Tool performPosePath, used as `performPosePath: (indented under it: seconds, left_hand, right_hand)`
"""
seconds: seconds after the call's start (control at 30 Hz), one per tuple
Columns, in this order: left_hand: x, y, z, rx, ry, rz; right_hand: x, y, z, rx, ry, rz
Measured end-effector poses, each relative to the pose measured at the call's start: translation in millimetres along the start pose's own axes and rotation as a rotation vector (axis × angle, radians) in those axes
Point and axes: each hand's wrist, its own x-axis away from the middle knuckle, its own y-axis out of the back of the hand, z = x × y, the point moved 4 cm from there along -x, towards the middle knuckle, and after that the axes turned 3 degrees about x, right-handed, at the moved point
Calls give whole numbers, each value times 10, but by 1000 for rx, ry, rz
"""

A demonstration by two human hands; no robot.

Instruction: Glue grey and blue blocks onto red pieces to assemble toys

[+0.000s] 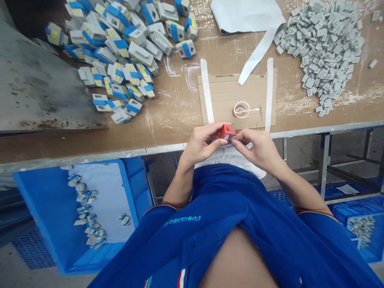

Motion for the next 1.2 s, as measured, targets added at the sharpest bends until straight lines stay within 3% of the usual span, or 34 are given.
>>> performPosePath:
  seconds: [0.27,0.57,0.93,1.2]
  left_hand:
    - [-2,35,-59,-78,-4,0]
    - [-10,1,2,35,11,-11]
    - [-3,30,-2,46,-51,-6]
    - [8,-19,-21,65,-42,6]
  right_hand:
    - [-32,-50,-24,-20,23,-10]
    - [-67,-62,64,-146,-111,-43]
    - [-58,-141,21,-137,-81,-53]
    - [57,39,118,-60,-99,-22]
